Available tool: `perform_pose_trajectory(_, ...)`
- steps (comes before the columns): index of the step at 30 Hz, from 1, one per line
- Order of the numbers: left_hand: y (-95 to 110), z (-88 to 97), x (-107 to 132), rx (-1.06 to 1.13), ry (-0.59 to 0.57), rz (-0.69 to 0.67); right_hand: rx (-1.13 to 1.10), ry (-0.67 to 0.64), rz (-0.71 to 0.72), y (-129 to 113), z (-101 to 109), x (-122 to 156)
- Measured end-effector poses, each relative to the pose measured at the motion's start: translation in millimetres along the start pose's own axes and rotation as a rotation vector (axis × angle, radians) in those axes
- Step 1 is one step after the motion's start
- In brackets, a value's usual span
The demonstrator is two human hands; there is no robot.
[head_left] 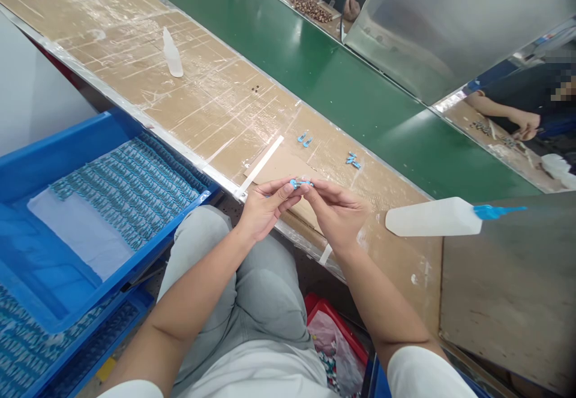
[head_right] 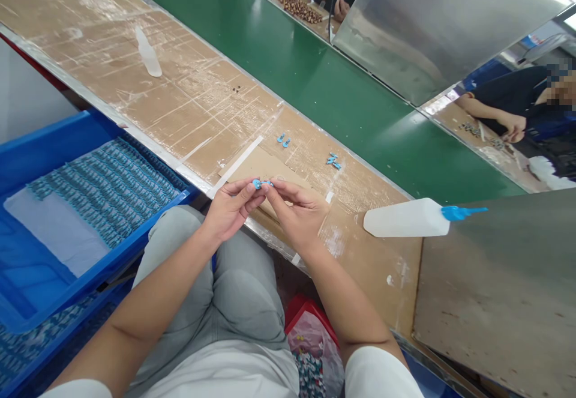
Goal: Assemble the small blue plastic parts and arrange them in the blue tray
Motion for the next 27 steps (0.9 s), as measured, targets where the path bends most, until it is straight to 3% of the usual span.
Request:
perform_pose_trajectory(11,3,0.1,3,-0.042,-0.029,-0.052,0.124,-0.024,0.091,-5,1,1)
perform_pose_trajectory(19,7,-3.0,6,-0.077,-0.049,-0.107,0.171,-0.086,0.189,-22,4,-3)
perform_pose_trajectory(27,10,-8.3,8,-0.05,-0.178,-0.128,-0.025,-0.238,-0.007,-18,4,-8)
Point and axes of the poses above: each hand's wrist, its own x-axis away from the middle knuckle, its own z-axis out of the back of the hand, y = z × x, the point moved 5 cm from there along -x, towards the middle knuckle, and after that the axes turned 1 degree about x, right-handed, at the moved point
